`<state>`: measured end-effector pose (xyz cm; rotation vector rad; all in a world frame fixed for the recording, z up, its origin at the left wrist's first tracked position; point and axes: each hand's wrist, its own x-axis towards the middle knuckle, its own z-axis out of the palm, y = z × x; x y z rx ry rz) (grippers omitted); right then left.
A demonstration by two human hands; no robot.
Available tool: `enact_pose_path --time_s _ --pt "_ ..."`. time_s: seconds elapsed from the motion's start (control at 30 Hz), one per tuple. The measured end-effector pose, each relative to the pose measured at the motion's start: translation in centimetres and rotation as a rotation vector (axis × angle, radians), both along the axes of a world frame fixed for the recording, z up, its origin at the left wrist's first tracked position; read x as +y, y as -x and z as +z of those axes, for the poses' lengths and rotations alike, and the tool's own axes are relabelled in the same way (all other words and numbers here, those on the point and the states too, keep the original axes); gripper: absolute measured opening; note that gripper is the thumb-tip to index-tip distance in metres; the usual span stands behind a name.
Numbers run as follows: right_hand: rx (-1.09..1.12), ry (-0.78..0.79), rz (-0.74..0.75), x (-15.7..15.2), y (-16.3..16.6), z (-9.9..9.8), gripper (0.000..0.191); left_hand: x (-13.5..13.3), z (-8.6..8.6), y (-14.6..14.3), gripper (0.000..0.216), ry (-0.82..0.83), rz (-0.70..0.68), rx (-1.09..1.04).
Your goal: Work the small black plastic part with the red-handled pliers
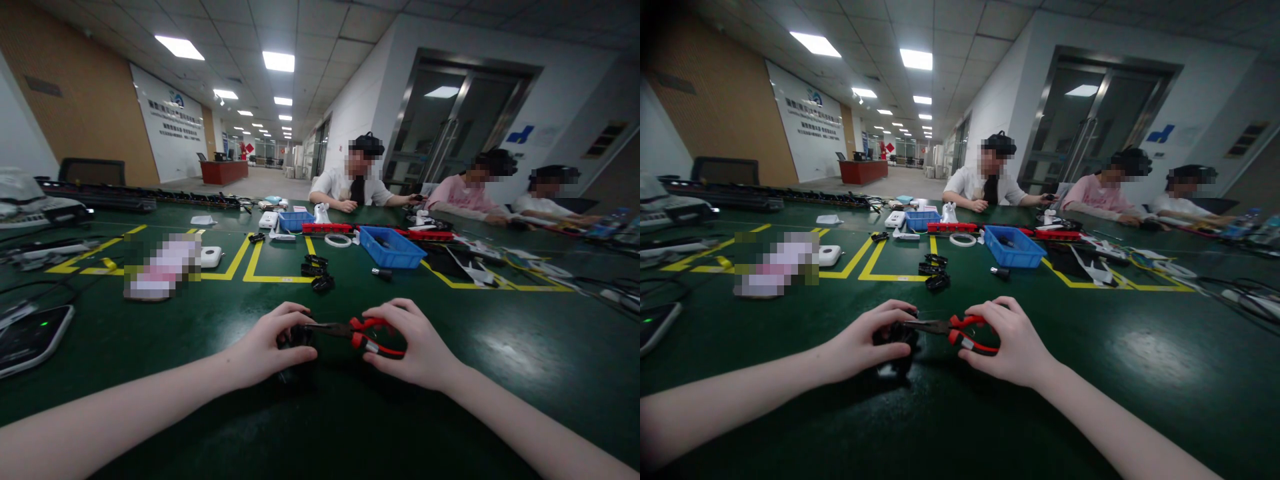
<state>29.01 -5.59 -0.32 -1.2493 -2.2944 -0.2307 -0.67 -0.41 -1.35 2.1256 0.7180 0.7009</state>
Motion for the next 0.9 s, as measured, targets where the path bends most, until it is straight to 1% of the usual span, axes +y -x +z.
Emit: enact_pose_path --time_s 0.57,0.9 --pt "-0.004 0.003 0.013 0.05 0.01 -0.18 0.048 0.06 -0.10 -0.06 0.032 0.025 0.002 0.012" --pt "-0.002 -0.003 0.021 0.01 -0.10 -0.27 0.048 -0.05 0.21 -0.03 0.032 0.048 -0.006 0.025"
